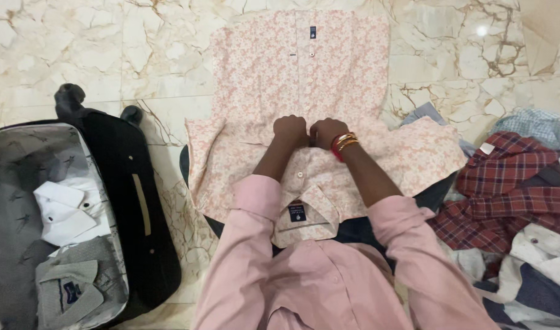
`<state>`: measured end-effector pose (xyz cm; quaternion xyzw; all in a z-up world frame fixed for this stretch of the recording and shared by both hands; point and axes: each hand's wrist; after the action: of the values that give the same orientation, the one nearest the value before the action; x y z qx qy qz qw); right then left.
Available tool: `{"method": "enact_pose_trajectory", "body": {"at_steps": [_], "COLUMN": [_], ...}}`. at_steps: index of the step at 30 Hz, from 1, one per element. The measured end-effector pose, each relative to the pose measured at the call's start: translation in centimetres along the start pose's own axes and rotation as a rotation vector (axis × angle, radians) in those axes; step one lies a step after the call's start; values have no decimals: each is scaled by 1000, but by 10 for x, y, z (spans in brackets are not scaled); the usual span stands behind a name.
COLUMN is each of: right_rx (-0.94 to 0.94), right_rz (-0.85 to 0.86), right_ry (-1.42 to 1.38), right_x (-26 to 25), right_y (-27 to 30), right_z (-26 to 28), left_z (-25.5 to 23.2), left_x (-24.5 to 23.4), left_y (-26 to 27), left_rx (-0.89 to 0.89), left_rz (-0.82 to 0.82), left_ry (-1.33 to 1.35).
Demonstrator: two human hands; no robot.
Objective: The person buttons a shirt while sitting on the floor next to a suitcase and then folds the shirt.
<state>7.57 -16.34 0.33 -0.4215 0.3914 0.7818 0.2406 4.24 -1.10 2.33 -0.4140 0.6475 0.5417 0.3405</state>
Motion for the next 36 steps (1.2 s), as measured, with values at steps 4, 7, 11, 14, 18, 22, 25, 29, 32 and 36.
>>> {"method": "enact_pose_trajectory", "body": {"at_steps": [4,7,11,14,18,22,25,29,32,36], "right_rx": [33,33,0,-11,-4,-3,-20,-69,-46,-35], "right_rz": [-58,-48,-35,-5,-8,-23,-26,20,-75,-79], "right_ry": [182,136,50,89,88,118,132,126,-29,6], "right_x": [34,43,28,33,38,45,51,48,48,49], "right_y": [-17,-10,-14,-20,-27,-31,-38,-41,-28,-28], "right_z": [-5,-1,1,0,2,0,1,-2,-9,-12], "left_z": [2,9,7,4,3,6,15,14,-1,-7], "left_x": [17,7,-3,13,28,33,26,13,9,16], "left_y": [2,14,12,7,0,-5,-7,-3,-3,-10], "left_rx": [-187,-238,-231,-248,-243,-182,-152,-117,-97,-197], "left_rz": [101,176,127,131,71,74,161,179,156,191], "left_ry": [53,76,62,76,107,66,114,100,17,-6]}}
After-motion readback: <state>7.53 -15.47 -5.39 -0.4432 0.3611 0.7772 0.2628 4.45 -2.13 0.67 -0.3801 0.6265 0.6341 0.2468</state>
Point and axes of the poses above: each hand's wrist, its own y-axis away from the middle knuckle, its own x-axis out of the palm, z = x × y
